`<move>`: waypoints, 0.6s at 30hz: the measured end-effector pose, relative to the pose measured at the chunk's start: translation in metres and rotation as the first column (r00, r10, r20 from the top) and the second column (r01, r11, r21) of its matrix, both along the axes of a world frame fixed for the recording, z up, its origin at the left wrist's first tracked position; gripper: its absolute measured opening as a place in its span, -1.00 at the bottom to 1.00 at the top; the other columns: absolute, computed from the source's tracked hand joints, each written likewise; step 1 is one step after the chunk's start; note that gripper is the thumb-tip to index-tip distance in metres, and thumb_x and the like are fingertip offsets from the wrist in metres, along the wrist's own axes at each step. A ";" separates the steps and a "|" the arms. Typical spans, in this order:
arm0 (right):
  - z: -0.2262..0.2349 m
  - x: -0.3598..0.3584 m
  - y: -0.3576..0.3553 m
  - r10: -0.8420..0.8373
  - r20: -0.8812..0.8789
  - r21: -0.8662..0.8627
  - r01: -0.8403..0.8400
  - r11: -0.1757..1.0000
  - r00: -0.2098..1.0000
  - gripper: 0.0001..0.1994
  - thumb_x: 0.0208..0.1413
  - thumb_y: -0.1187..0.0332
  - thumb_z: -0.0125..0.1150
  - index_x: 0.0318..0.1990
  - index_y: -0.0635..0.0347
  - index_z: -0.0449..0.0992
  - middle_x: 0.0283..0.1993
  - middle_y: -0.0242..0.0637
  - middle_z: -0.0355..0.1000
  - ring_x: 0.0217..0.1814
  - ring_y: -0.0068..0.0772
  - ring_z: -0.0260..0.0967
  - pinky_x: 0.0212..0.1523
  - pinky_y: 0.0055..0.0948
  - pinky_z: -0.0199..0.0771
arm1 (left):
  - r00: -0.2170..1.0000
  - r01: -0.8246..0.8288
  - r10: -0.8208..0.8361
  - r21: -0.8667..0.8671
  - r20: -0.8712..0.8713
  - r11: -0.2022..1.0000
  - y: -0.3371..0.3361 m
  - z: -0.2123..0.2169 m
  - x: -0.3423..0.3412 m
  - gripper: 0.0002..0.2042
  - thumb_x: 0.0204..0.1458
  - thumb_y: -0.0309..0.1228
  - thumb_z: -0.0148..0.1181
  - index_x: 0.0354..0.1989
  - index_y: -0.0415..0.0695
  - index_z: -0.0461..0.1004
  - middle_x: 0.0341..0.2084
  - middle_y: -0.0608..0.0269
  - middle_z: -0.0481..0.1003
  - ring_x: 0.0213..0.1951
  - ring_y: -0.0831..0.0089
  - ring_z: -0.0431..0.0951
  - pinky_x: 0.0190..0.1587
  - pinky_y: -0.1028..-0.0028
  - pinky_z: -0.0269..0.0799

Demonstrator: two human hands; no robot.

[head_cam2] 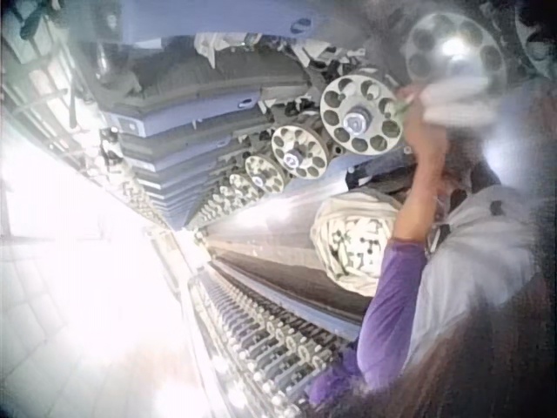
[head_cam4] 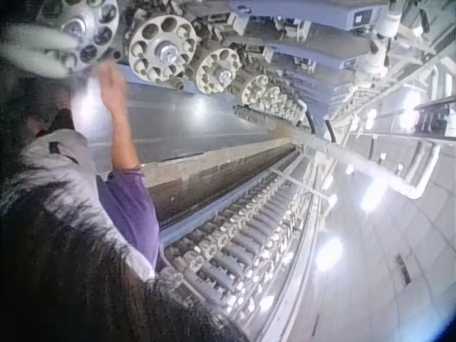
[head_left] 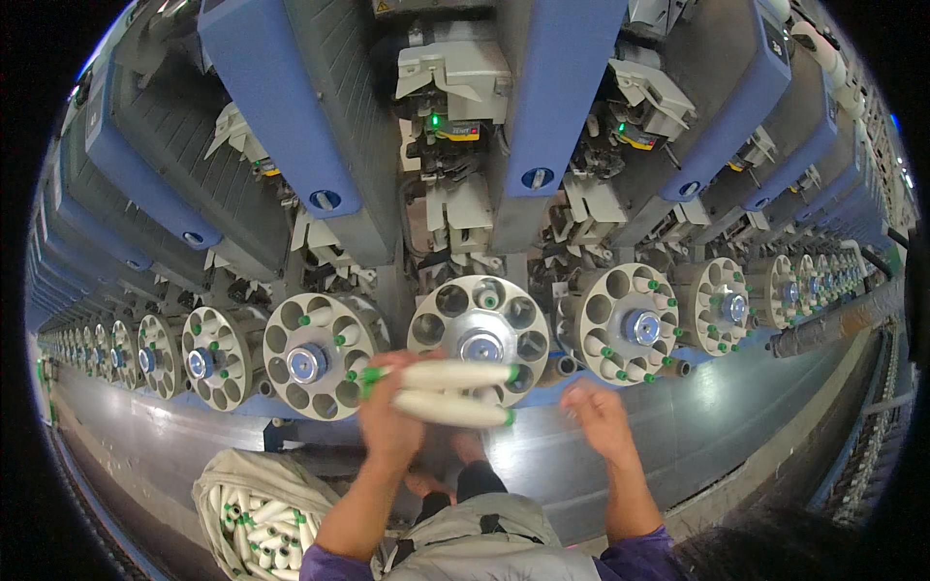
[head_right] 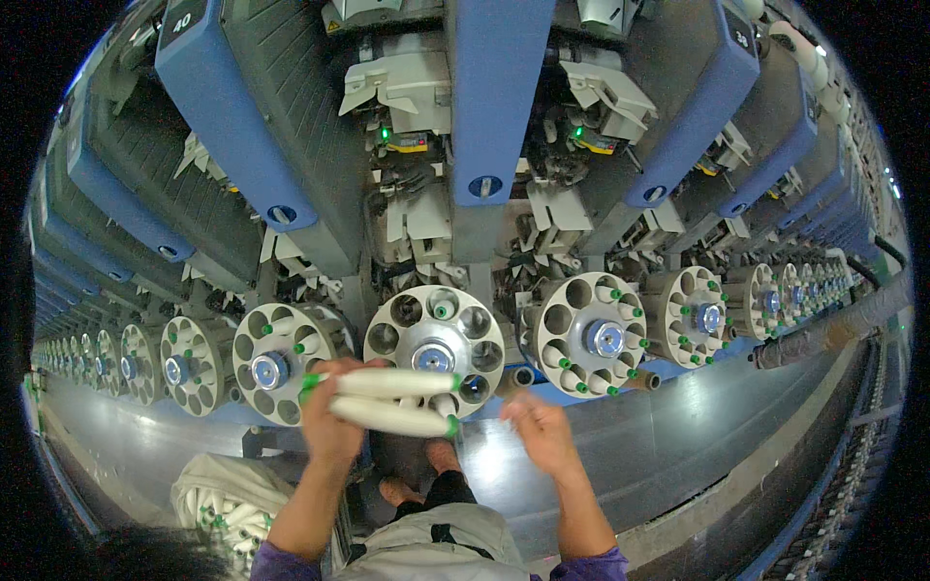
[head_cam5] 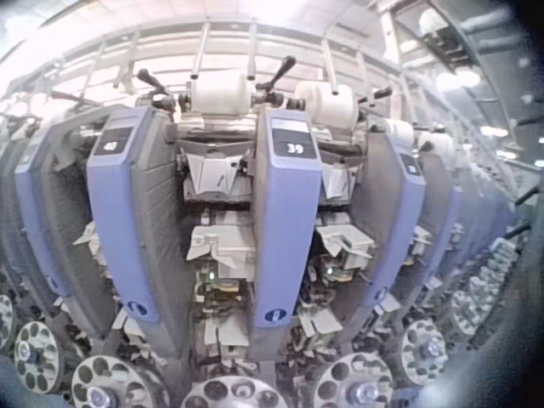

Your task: The person repeatedly picks white cylindrical spools with green ends from a large sack and places them into slots on rotating circular fixtures along a production line. The person works along the line, refilling the fixtures as they rotate.

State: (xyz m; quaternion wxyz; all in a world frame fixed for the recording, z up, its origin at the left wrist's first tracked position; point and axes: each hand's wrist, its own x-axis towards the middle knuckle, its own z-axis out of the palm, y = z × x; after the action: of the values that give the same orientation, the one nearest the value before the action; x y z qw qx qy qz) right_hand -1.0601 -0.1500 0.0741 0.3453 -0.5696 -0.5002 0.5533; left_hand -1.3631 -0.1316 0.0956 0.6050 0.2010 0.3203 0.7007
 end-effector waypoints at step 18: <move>0.126 -0.013 0.134 -0.152 0.311 0.727 -0.132 0.674 0.938 -0.83 0.16 0.35 0.35 -0.42 0.25 0.59 -0.22 -0.25 0.47 -0.18 -0.30 0.41 -0.10 -0.34 0.38 | 0.554 0.771 -0.631 0.047 -0.544 0.636 0.086 -0.005 -0.011 -0.54 0.42 -0.04 0.00 0.02 -0.25 0.57 -0.15 0.13 0.66 -0.01 0.33 0.64 0.14 0.30 0.49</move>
State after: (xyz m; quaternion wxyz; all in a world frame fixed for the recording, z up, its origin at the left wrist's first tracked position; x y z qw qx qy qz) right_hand -1.0735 -0.0164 0.2002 0.4554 -0.4718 -0.7299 0.1929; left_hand -1.3741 -0.0453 0.0902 0.7009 0.5625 0.2479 0.3617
